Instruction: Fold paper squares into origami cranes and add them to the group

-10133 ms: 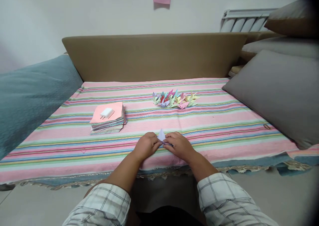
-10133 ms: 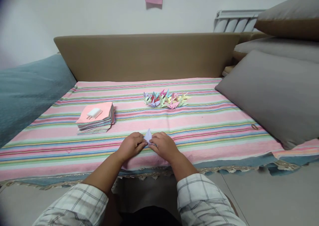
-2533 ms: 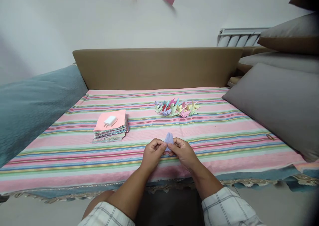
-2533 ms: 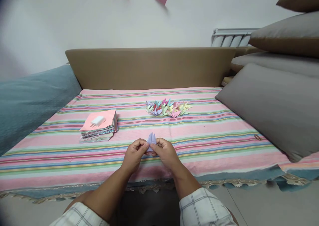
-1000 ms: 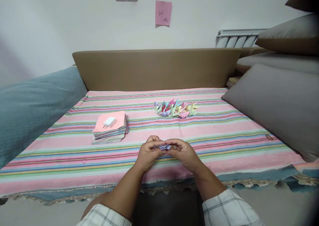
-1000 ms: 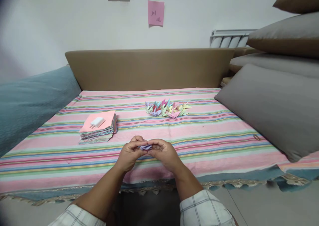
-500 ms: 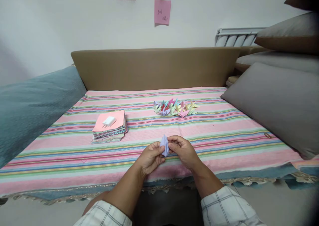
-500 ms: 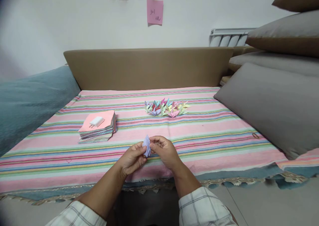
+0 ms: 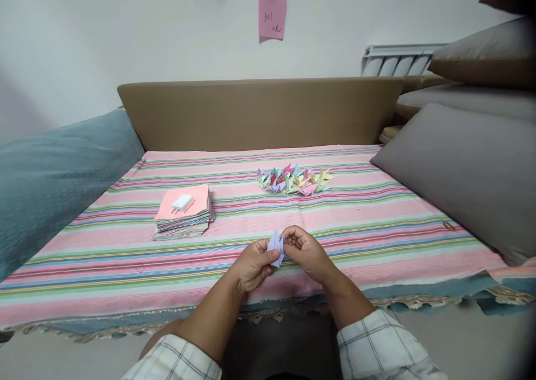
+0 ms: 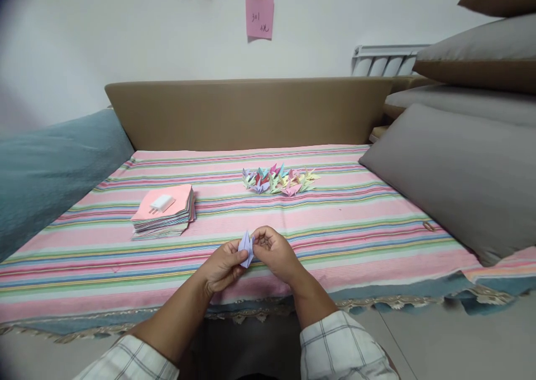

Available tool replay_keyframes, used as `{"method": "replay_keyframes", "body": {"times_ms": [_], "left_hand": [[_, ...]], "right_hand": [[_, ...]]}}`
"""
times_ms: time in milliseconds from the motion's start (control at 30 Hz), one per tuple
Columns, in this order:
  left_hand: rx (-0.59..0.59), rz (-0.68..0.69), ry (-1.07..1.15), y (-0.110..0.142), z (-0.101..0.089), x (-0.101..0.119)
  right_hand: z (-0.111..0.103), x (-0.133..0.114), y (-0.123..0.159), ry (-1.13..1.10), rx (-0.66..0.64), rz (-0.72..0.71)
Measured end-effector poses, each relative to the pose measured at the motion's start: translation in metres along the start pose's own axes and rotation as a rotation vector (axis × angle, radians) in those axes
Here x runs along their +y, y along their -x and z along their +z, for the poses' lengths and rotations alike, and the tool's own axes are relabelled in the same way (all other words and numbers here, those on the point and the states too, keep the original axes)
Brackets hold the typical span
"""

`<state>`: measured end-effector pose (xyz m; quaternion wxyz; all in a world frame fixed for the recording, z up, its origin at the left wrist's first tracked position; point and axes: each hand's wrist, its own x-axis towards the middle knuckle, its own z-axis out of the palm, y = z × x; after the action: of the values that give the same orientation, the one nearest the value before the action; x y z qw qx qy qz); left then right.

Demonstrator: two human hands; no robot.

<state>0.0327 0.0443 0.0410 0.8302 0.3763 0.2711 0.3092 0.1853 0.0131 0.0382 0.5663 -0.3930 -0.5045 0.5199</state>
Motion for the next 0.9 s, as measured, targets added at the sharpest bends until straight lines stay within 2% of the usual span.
{"method": "replay_keyframes", "body": {"times_ms": [167,267,333,433,567,733,900], "left_hand": [[-0.030,-0.068,-0.081,0.002,-0.001,0.003],[-0.024,-0.105,-0.124,0.003,-0.003,0.004],[-0.016,-0.111,-0.145,0.003,-0.003,0.003],[0.005,-0.114,-0.168,0.002,-0.003,0.003],[0.026,-0.112,-0.160,0.001,-0.002,0.005],[0.027,-0.101,-0.150,0.001,-0.001,0.004],[0.062,-0.066,-0.050,0.001,0.002,0.003]], "right_hand": [[-0.005,-0.004,0.001,-0.009,-0.137,0.038],[-0.009,-0.009,0.003,0.104,-0.183,0.039],[-0.012,-0.013,0.004,0.276,-0.162,-0.037],[-0.017,-0.018,0.004,0.557,-0.124,-0.266],[-0.022,-0.019,0.002,0.752,-0.110,-0.491],[-0.020,-0.017,0.002,0.841,-0.079,-0.558],[-0.013,-0.014,0.002,0.931,-0.068,-0.558]]}}
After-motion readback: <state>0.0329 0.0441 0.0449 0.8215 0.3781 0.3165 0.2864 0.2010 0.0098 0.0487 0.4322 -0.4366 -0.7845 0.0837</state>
